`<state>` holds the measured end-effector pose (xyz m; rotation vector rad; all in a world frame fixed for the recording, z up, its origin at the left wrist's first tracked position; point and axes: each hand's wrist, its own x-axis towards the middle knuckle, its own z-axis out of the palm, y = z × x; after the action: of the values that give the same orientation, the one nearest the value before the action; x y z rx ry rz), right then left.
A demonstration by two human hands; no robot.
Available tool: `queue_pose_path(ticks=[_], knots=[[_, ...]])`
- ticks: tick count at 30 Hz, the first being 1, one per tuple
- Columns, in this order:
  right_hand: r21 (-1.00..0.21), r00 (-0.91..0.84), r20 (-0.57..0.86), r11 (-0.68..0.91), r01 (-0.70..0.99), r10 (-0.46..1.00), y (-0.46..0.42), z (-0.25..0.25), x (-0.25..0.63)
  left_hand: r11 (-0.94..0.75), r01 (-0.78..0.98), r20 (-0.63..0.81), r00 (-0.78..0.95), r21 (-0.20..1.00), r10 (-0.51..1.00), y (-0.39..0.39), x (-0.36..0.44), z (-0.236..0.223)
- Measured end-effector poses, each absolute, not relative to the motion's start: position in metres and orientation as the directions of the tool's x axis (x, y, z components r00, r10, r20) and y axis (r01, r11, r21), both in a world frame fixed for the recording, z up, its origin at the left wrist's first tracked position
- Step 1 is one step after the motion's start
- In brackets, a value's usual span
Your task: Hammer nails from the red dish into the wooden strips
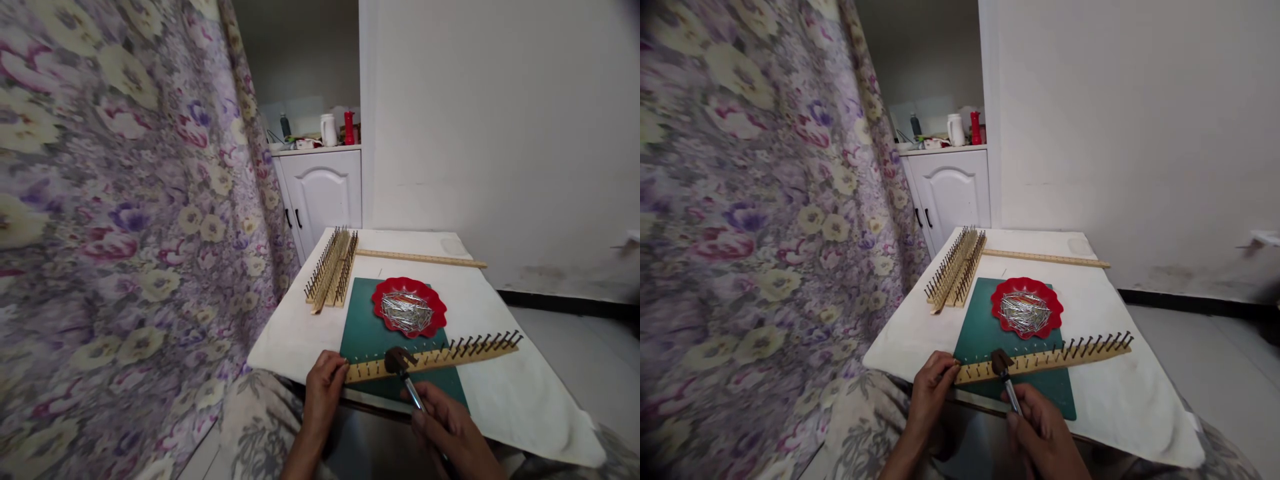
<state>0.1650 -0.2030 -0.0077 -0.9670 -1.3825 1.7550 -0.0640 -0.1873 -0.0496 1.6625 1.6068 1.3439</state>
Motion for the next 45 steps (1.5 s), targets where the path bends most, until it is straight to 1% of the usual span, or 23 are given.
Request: queue_pose_path(ticks=[3, 4, 7, 11, 15, 25, 28, 32, 36, 39, 42, 43, 45], knots=[[-0.984, -0.508, -0.055, -0.134, -0.121, 0.86, -0.196, 0.001, 0.151, -0.205, 0.5, 0.313, -0.142, 0.841, 0.939, -0.188, -0.065, -0.048], [-0.981, -0.537, -0.047, -0.139, -0.133, 0.843, -0.194, 0.002, 0.145, -0.203, 0.505, 0.311, -0.139, 0.839, 0.94, -0.188, -0.065, -0.047], [-0.973, -0.586, -0.053, -0.174, -0.152, 0.809, -0.187, 0.002, 0.125, -0.203, 0.511, 0.308, -0.128, 0.835, 0.943, -0.189, -0.065, -0.045], [-0.975, -0.611, -0.015, -0.147, -0.166, 0.792, -0.183, -0.001, 0.104, -0.205, 0.511, 0.302, -0.113, 0.835, 0.947, -0.188, -0.066, -0.044], [-0.976, -0.625, -0.031, -0.158, -0.149, 0.78, -0.181, -0.003, 0.096, -0.21, 0.498, 0.303, -0.112, 0.841, 0.947, -0.189, -0.066, -0.043], [-0.976, -0.628, -0.038, -0.164, -0.144, 0.777, -0.18, -0.004, 0.095, -0.221, 0.483, 0.304, -0.1, 0.847, 0.947, -0.189, -0.068, -0.044], [-0.978, -0.613, -0.032, -0.151, -0.144, 0.789, -0.181, -0.004, 0.099, -0.199, 0.5, 0.29, -0.111, 0.843, 0.95, -0.188, -0.069, -0.045], [-0.985, -0.573, -0.008, -0.105, -0.137, 0.819, -0.184, -0.003, 0.118, -0.178, 0.507, 0.261, -0.097, 0.843, 0.96, -0.188, -0.075, -0.042], [-0.976, -0.543, -0.012, -0.129, -0.178, 0.84, -0.187, -0.006, 0.148, -0.178, 0.547, 0.276, -0.101, 0.818, 0.956, -0.176, -0.086, -0.025], [-0.956, -0.476, -0.083, -0.205, -0.209, 0.876, -0.187, -0.008, 0.17, -0.243, 0.597, 0.328, -0.035, 0.764, 0.944, -0.15, -0.082, -0.004], [-0.938, -0.437, -0.095, -0.228, -0.263, 0.895, -0.185, -0.01, 0.186, -0.352, 0.629, 0.362, 0.119, 0.693, 0.925, -0.112, -0.061, 0.014], [-0.933, -0.424, -0.086, -0.222, -0.282, 0.902, -0.185, -0.01, 0.19, -0.387, 0.646, 0.358, 0.183, 0.658, 0.915, -0.097, -0.051, 0.018], [-0.926, -0.387, -0.08, -0.212, -0.312, 0.919, -0.183, -0.012, 0.196, -0.43, 0.7, 0.304, 0.307, 0.57, 0.902, -0.068, -0.031, 0.02]])
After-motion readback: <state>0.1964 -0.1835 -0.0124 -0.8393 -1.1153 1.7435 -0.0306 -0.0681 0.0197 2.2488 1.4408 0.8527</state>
